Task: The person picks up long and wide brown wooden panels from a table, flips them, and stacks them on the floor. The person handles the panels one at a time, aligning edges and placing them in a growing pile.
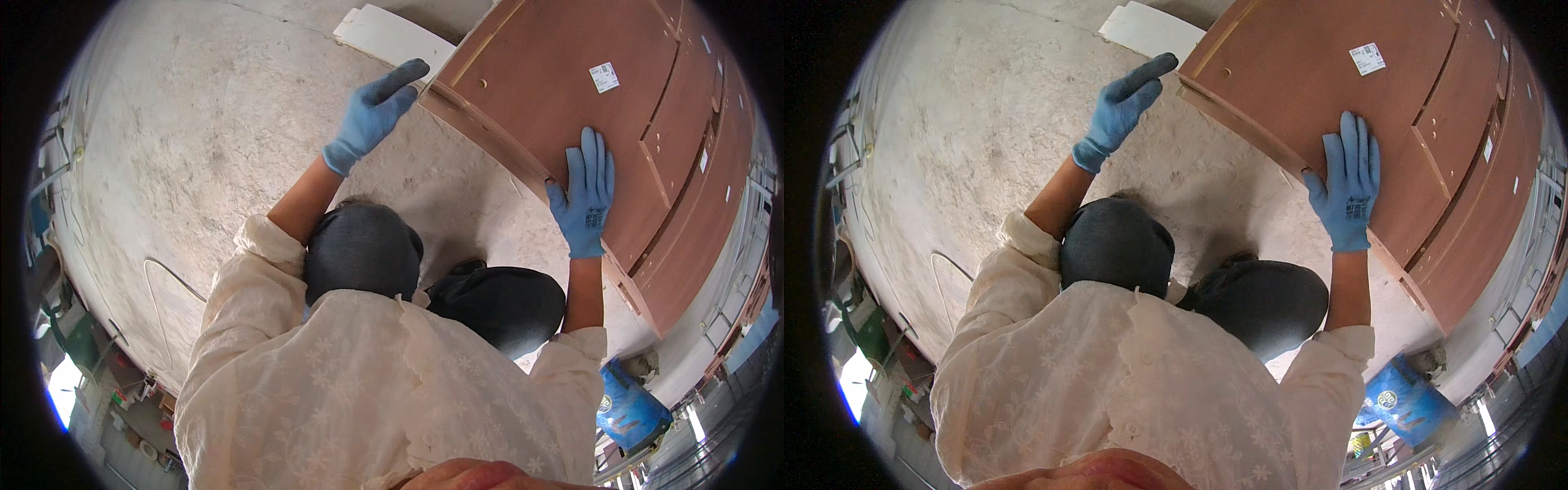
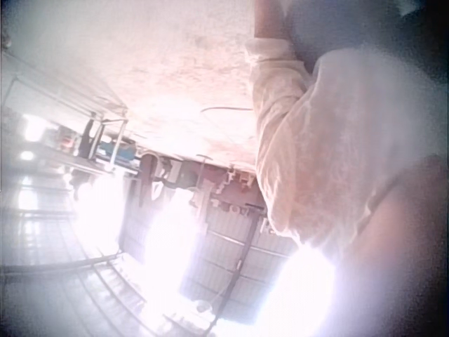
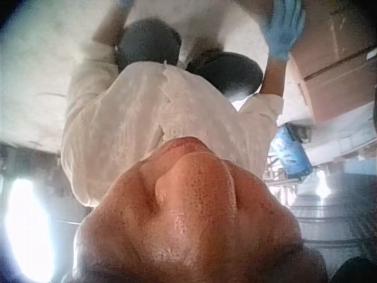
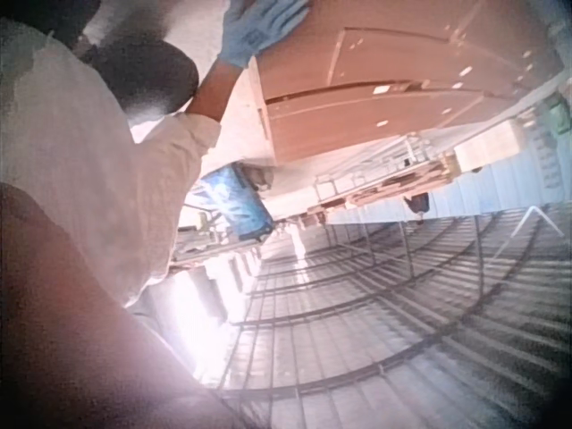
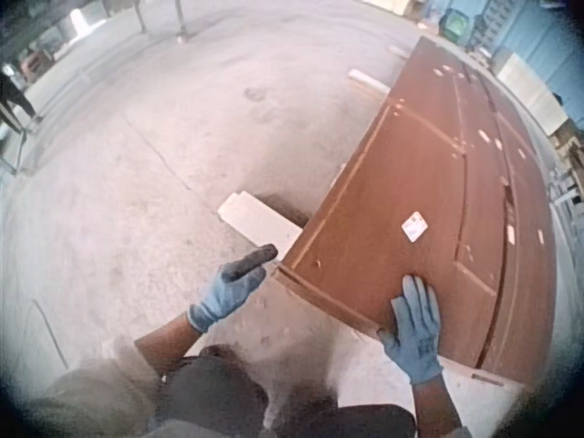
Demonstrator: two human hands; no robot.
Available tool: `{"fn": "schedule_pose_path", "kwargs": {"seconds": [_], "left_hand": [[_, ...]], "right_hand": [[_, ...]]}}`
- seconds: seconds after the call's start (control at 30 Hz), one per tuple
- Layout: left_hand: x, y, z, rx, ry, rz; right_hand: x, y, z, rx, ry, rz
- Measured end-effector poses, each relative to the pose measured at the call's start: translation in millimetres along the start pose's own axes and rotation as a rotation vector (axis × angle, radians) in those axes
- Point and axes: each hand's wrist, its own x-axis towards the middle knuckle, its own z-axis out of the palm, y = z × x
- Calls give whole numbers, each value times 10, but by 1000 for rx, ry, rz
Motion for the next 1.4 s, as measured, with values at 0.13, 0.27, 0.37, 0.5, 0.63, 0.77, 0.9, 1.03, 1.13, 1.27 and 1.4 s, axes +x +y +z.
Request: {"fn": "schedule_pose_path", "kwargs": {"seconds": [0.13, 0.27, 0.37, 0.5, 0.63, 0.77, 0.9, 1.03, 1.13, 1.27, 1.4], "left_hand": [[15, 132, 181, 147, 51, 206], [95, 224, 306, 127, 83, 60], [122, 246, 352, 42, 139, -24], [151, 246, 376, 8, 164, -8], [169, 264, 400, -66, 208, -118], [181, 294, 408, -69, 216, -93], [189, 287, 409, -75, 227, -90], [194, 250, 401, -75, 227, -101], [195, 223, 396, -84, 226, -91], [181, 180, 373, -67, 229, -133], [210, 108, 336, -70, 192, -87]], "right_hand": [[35, -31, -60, 23, -27, 16], [-8, -31, -121, -12, -99, 60], [-122, -20, -161, -23, -109, 82], [-292, 13, -160, -68, -25, 135], [-380, 53, -83, -38, 39, 128], [-418, 73, -29, -23, 70, 128], [-429, 80, -13, -13, 103, 120], [-426, 86, -3, -21, 102, 121], [-436, 87, 1, -16, 101, 124], [-448, 80, -7, 5, 90, 148], [-437, 72, -69, 19, 62, 163]]}}
